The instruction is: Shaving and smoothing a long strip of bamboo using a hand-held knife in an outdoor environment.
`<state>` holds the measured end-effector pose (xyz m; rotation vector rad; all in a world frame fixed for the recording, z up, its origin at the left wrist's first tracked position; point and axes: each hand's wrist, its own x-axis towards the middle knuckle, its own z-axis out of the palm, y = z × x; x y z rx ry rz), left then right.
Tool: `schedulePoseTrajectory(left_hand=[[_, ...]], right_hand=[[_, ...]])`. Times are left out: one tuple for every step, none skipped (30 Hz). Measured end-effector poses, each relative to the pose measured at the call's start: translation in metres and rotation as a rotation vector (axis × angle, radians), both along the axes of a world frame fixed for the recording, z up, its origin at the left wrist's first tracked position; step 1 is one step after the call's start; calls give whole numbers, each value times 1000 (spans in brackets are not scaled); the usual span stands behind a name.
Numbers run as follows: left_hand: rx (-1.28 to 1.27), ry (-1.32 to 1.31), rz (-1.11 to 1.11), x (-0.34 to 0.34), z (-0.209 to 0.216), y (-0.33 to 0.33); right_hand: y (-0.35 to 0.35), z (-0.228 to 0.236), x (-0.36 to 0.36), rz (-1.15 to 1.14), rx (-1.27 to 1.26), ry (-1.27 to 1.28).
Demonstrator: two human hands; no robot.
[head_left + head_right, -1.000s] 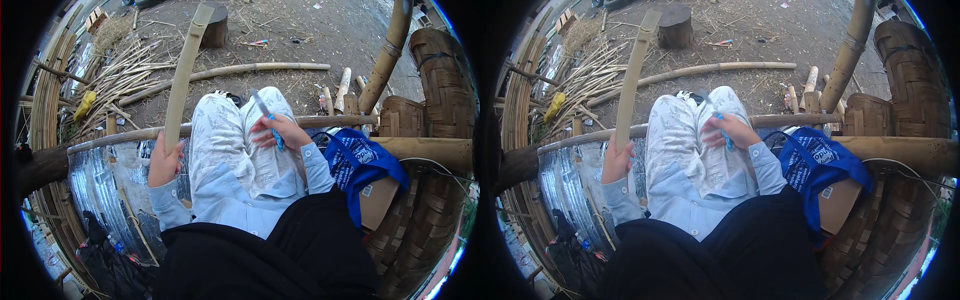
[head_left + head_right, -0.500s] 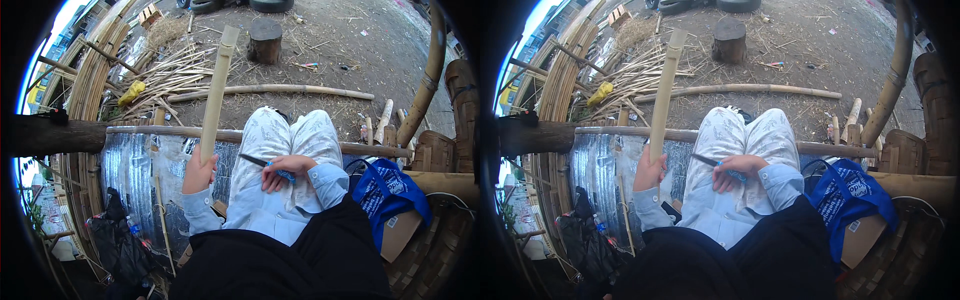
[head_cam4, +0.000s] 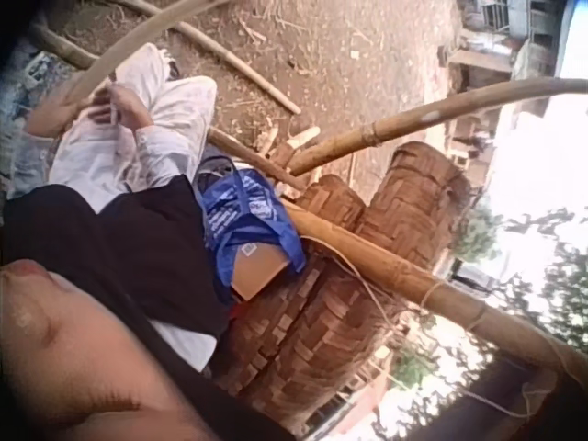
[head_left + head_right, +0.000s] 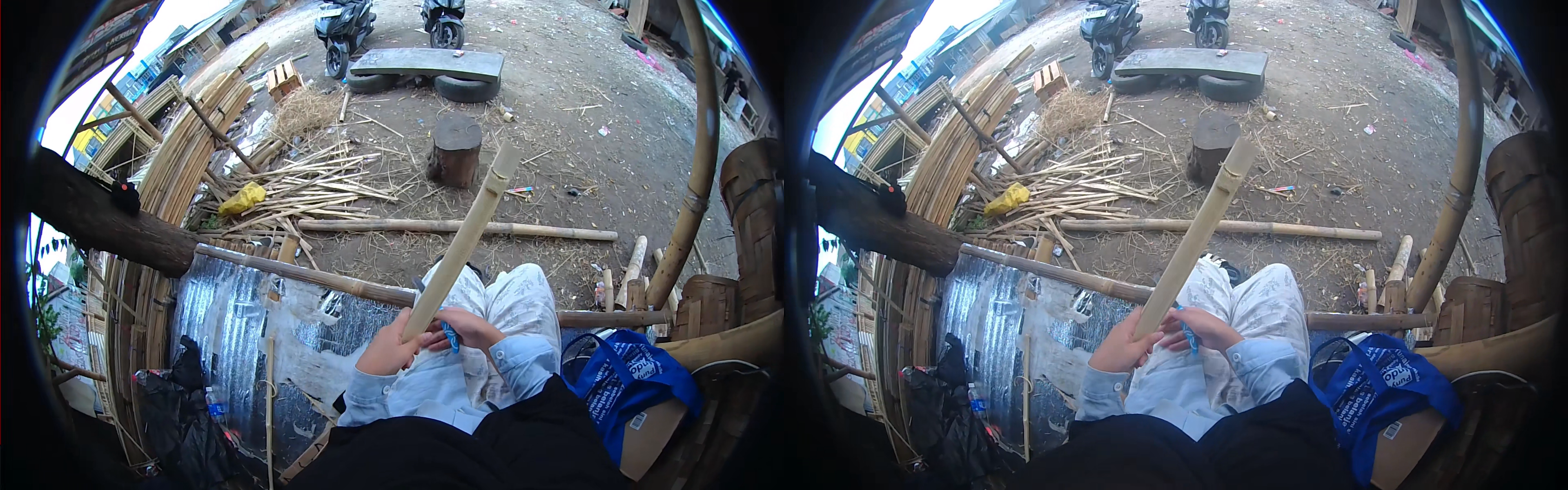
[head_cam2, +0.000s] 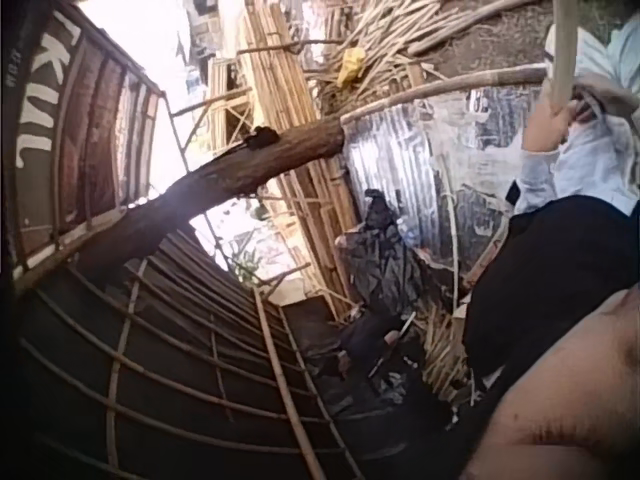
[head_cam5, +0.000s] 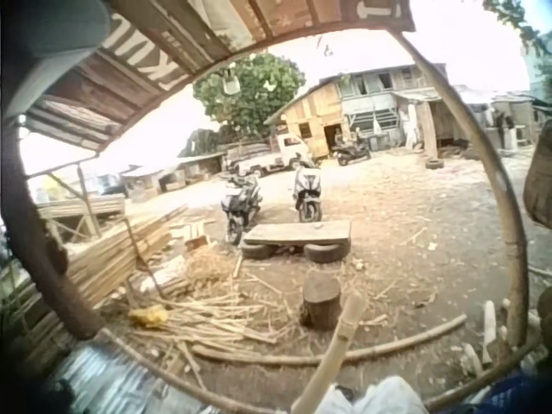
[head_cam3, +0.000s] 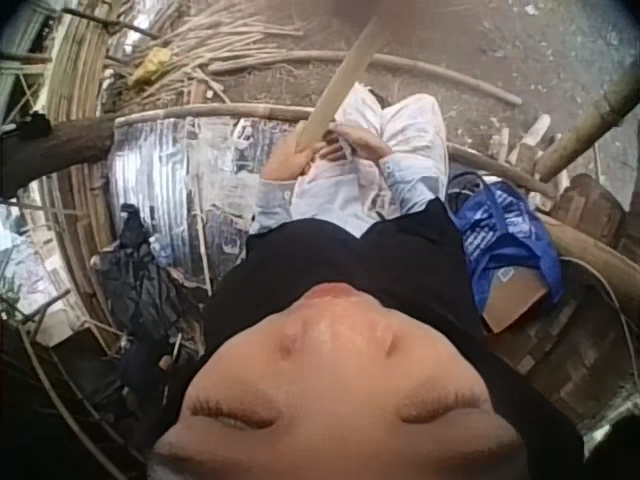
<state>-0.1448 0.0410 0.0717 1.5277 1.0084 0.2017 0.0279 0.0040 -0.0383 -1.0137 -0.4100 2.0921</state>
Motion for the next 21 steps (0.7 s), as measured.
schedulePoseTrajectory(left_hand=[[-11,8,-46,2,2,-5],[1,-5,-77,1,3,-8],[-33,-11,-99,0,4,-8],[-64,-13,-125,3,4,-6],[-45,-14,-153,4,5,-5],[-76,-9,-121,2,2,-4],[-112,-1,-109,2,0,-4],[-131,-34,-100,2,-6,-4],[-132,-29,-130,3,-10,-2],[-106,-10,-122,6,-16,-1],[-75,1,-107,12,-20,0],[-77,25,-122,17,-23,4],[-81,12,-139,22,-23,6],[-49,42,-152,27,-23,8],[-9,77,-160,30,-23,8],[-25,54,-168,30,-28,11],[-27,41,-186,32,-28,13],[-46,30,-183,32,-25,13],[-60,21,-182,32,-19,11],[-75,42,-173,34,-14,9],[-74,44,-186,31,-14,5]], right_hand=[[8,7,10,-349,-92,-71],[15,-13,29,-666,-60,-137],[24,-40,51,-988,96,-395],[26,-61,80,-1153,253,-804],[29,-54,96,-1360,264,-711],[12,-18,106,-1223,171,-617],[-6,0,117,-1128,165,-574],[-27,19,119,-972,171,-563],[-45,36,119,-811,176,-551],[-63,46,113,-613,133,-486],[-79,50,109,-409,99,-423],[-94,50,108,-196,110,-257],[-106,47,105,24,118,-89],[-114,40,105,79,211,-137],[-119,28,106,139,311,-182],[-122,19,108,-211,27,-101],[-113,12,120,-589,-58,4],[-107,9,126,-991,63,13],[-97,-7,143,-1186,51,-429],[-92,-17,158,-1349,23,-886],[-87,-11,158,-1361,18,-886]])
